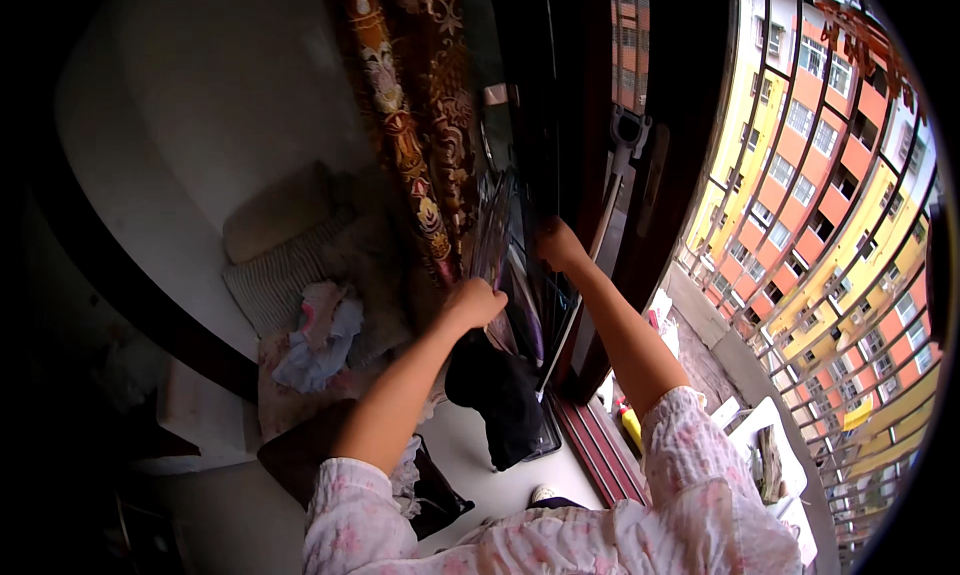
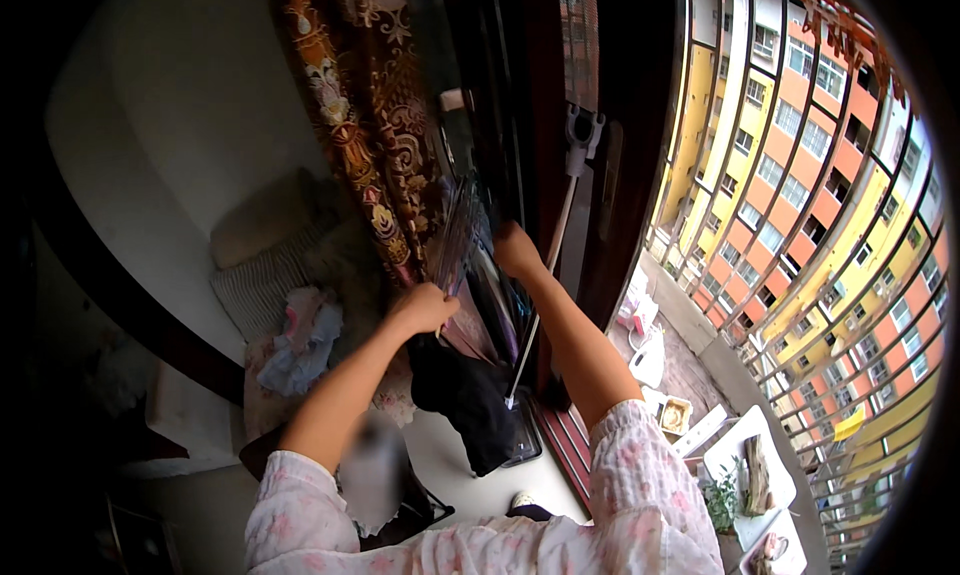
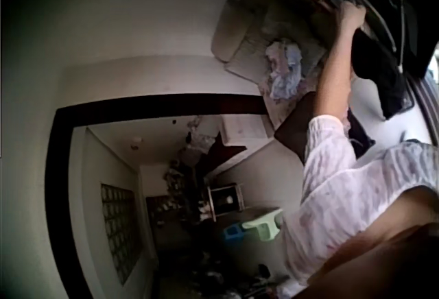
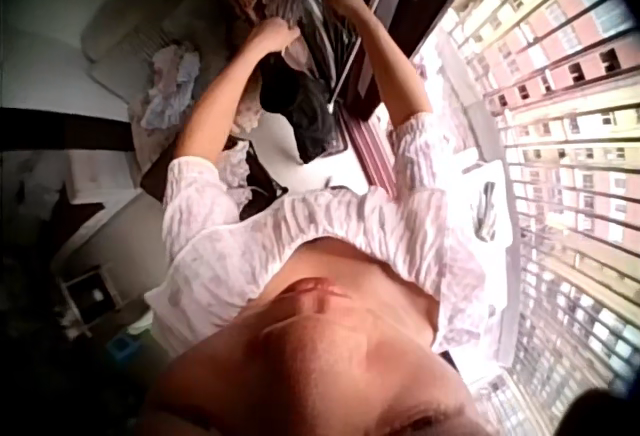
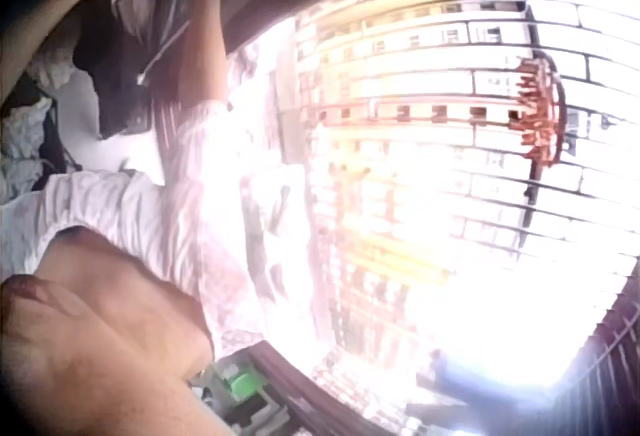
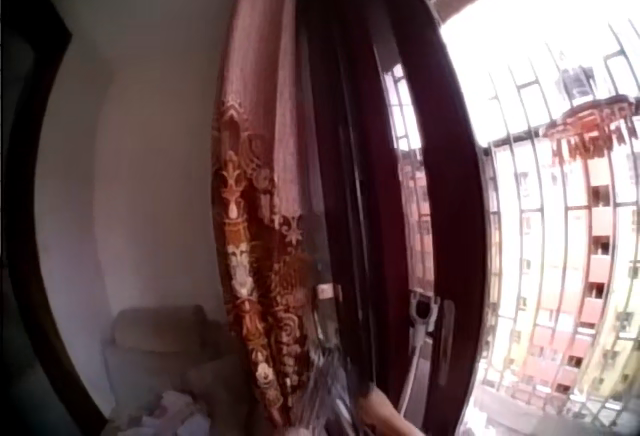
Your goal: The person takes various items of clothing from a pile, places them on hangers, and uses a reacher pole to hang them on a high rack outside a window.
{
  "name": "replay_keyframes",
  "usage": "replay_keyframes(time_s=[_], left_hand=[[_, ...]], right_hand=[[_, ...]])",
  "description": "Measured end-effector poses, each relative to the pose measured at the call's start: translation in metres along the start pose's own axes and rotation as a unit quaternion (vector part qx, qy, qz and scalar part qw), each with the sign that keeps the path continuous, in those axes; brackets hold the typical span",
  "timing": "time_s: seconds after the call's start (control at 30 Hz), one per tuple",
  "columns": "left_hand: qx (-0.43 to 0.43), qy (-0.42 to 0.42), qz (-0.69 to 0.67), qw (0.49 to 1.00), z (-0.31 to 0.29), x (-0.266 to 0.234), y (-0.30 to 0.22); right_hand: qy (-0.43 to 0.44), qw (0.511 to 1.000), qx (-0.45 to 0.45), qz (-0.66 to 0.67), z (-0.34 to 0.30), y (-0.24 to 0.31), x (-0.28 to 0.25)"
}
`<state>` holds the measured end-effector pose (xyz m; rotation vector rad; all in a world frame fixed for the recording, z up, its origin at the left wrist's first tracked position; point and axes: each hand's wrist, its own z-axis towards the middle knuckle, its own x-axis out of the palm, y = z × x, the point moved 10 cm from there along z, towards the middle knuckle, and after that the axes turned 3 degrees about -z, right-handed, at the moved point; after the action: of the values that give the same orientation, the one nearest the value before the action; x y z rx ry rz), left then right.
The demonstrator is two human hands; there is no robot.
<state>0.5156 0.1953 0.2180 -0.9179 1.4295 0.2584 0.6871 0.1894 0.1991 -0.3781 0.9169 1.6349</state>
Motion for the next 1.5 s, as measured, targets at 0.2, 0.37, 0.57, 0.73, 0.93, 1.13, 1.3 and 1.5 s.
replay_keyframes(time_s=[0.2,0.37,0.57,0.73,0.93,1.13,1.3,1.5], left_hand=[[-0.011,0.054,0.032,0.998,-0.001,-0.021,-0.027],[-0.025,0.08,0.11,0.99,0.005,-0.03,-0.032],[0.045,0.08,0.132,0.987,0.021,-0.065,-0.057],[-0.001,0.117,0.176,0.977,0.033,-0.061,-0.054],[0.01,0.156,0.248,0.956,0.033,-0.069,-0.06],[0.075,0.113,0.271,0.953,0.043,-0.075,-0.069],[0.032,0.142,0.265,0.953,0.034,-0.067,-0.075],[0.033,0.073,0.134,0.988,0.025,-0.061,-0.066]], right_hand=[[-0.026,0.959,0.256,0.117,-0.05,0.012,-0.029],[-0.019,0.952,0.294,0.084,-0.053,0.01,-0.032],[0.06,0.956,0.284,0.044,-0.045,-0.011,-0.037],[0.075,0.957,0.278,0.019,-0.037,-0.007,-0.057],[0.061,0.971,0.229,0.017,-0.002,0.01,-0.102],[0.131,0.964,0.23,0.042,-0.003,0.026,-0.148],[0.103,0.918,0.316,0.215,-0.091,0.047,-0.164],[0.074,0.804,0.381,0.451,-0.186,0.11,-0.164]])
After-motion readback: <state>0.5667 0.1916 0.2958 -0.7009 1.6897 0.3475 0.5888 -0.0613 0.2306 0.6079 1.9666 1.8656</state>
